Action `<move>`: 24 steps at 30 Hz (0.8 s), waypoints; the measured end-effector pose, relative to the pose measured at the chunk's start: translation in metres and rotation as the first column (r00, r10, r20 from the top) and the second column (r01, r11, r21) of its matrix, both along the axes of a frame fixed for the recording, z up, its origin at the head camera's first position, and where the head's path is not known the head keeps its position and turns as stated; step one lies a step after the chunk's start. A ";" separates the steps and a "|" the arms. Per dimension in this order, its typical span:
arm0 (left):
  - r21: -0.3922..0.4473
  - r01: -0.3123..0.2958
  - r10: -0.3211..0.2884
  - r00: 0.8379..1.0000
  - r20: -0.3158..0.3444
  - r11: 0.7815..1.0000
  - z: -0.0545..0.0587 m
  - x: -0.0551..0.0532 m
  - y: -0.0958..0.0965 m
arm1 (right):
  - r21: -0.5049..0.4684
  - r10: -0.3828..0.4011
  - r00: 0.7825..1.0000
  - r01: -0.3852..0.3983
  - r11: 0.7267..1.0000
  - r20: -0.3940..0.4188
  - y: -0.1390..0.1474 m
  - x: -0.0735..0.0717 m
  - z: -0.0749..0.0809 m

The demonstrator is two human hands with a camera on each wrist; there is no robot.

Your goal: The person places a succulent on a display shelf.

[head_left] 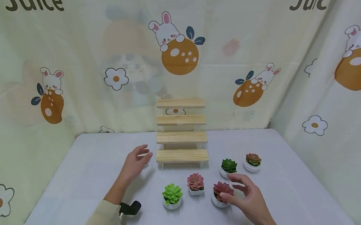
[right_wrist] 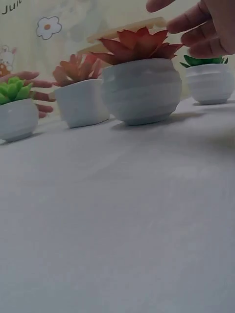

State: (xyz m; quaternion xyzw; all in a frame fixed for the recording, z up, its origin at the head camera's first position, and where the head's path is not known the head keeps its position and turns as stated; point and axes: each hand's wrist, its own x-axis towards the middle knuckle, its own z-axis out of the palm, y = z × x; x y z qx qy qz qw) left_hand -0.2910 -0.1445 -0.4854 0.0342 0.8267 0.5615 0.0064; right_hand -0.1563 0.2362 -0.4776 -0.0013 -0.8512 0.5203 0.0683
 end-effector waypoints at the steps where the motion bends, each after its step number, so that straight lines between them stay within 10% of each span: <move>1: 0.034 0.012 -0.012 1.000 0.014 0.999 0.000 -0.001 0.002 | 0.021 -0.004 1.000 0.004 1.000 0.021 0.000 0.002 -0.001; 11: 0.312 0.041 -0.079 0.991 0.109 0.949 -0.006 -0.006 0.018 | 0.034 0.010 0.984 -0.016 0.999 0.175 0.000 0.007 -0.013; 24: 0.370 0.056 -0.119 0.982 0.149 0.927 -0.011 -0.013 0.018 | -0.022 0.025 0.957 -0.019 1.000 0.290 -0.005 0.001 -0.020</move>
